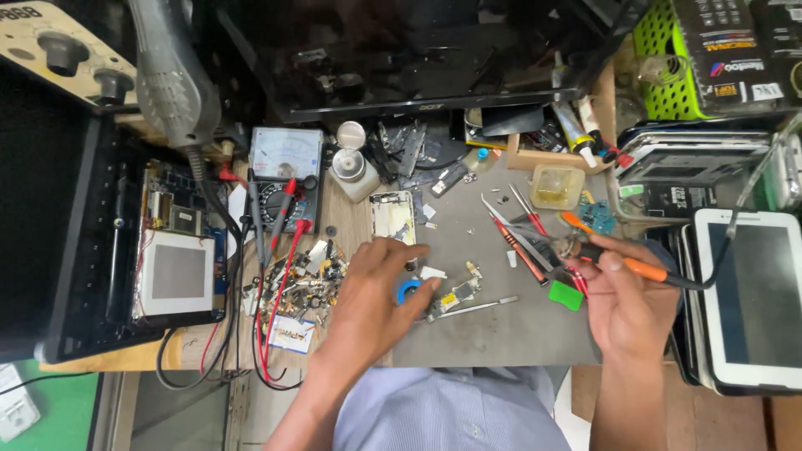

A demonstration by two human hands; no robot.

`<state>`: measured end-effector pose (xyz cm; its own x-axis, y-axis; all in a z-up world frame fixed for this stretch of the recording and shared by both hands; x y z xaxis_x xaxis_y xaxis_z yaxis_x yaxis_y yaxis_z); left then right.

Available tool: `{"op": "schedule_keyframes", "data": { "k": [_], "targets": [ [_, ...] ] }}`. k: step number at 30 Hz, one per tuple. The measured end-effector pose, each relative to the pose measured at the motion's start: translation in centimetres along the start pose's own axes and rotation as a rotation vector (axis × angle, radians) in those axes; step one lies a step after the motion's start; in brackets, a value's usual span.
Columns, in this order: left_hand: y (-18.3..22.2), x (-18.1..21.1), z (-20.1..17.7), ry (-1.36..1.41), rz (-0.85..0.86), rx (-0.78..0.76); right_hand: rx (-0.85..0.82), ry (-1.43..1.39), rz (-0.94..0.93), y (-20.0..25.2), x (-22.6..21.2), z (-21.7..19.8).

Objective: Soldering electronic components onto a circuit board at a repair station

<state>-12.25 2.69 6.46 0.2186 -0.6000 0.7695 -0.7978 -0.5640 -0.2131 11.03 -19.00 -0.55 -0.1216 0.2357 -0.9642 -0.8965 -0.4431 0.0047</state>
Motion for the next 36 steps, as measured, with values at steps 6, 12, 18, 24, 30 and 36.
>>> {"op": "schedule_keyframes", "data": {
  "k": [6,12,18,24,30,36],
  "targets": [
    [2.6,0.8,1.4,-0.049,0.123,-0.019,-0.114,0.079,0.005,1.4,1.8,1.8],
    [3.1,0.3,2.2,-0.07,0.212,0.065,-0.184,0.141,-0.05,2.1,2.3,2.2],
    [2.6,-0.3,2.3,-0.017,0.14,0.094,-0.242,0.227,-0.102,2.9,2.1,4.4],
    [2.4,-1.0,2.8,0.0,0.159,0.072,-0.208,0.422,-0.208,3.3,0.8,5.0],
    [2.1,-1.6,3.2,0.055,0.032,0.236,-0.19,0.387,-0.217,2.9,1.1,5.7],
    [2.0,-1.2,3.3,0.052,0.083,0.297,-0.15,0.265,-0.164,2.5,2.0,4.7]
  ]
}}
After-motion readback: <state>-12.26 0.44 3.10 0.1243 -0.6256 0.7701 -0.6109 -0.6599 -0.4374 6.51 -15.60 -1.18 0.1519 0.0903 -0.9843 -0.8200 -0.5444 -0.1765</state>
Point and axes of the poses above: each hand's wrist, its own y-axis away from the middle knuckle, its own z-axis out of the palm, x = y × z, the point moved 6 cm from there along -y, towards the middle knuckle, and after that the axes turned 3 degrees about y, right-handed, at the moved point
